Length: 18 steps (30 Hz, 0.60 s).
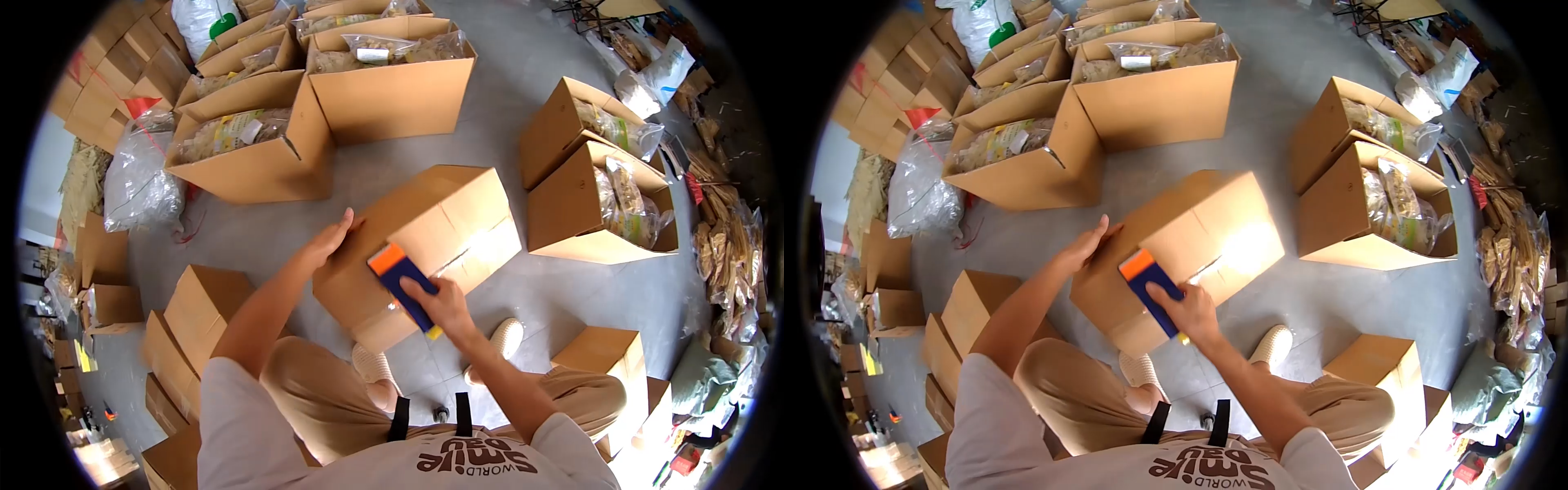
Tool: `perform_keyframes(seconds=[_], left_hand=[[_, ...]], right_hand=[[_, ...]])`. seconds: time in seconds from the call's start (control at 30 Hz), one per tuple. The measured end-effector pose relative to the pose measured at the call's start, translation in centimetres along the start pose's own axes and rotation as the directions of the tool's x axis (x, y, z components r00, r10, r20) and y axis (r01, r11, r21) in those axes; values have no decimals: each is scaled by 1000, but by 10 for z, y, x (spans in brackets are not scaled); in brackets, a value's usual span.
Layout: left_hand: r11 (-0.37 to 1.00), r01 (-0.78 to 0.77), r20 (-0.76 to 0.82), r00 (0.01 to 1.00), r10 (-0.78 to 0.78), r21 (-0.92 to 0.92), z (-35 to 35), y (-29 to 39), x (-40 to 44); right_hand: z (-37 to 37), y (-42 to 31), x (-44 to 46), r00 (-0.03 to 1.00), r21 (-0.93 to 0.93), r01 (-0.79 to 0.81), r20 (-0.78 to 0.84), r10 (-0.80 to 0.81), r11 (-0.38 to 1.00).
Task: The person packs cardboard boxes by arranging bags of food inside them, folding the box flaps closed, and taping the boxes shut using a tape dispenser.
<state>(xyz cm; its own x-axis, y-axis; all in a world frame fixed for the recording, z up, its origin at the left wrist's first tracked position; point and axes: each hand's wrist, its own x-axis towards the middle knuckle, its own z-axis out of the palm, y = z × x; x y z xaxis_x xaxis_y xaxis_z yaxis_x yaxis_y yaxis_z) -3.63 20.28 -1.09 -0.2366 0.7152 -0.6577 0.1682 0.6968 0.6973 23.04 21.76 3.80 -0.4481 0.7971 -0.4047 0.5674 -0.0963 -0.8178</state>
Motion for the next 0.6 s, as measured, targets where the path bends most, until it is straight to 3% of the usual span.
perform_keyframes(seconds=[0.07,0.1,0.17,0.3,0.33,0.4,0.43,0.5,0.6], left_hand=[[970,-209,-39,978,205,-122,-6,-3,-22],[971,-207,-59,978,201,-123,-6,-6,-24],[866,-127,-402,847,348,483,-4,-11,-22],[799,-52,-475,781,407,599,-7,1,-18],[779,-71,-470,762,445,623,-10,0,-15],[755,-90,-465,738,488,649,-16,-4,-7],[726,-96,-464,710,529,681,-16,-9,1],[697,-108,-460,678,573,709,-18,-14,12],[736,-142,-444,718,537,661,-18,-12,16]], right_hand=[[3,-29,27,999,53,-31,35,29,998],[5,-34,40,992,129,-10,122,-6,992],[6,-48,43,959,364,-44,275,-62,930],[24,-37,43,978,470,37,164,-128,882],[23,-34,40,976,463,33,175,-128,886],[13,-30,33,969,75,237,55,-242,969],[7,-27,25,967,-27,252,23,-252,967],[-8,-16,3,981,35,192,15,-193,981],[-19,9,-23,975,-98,220,37,-217,971]])
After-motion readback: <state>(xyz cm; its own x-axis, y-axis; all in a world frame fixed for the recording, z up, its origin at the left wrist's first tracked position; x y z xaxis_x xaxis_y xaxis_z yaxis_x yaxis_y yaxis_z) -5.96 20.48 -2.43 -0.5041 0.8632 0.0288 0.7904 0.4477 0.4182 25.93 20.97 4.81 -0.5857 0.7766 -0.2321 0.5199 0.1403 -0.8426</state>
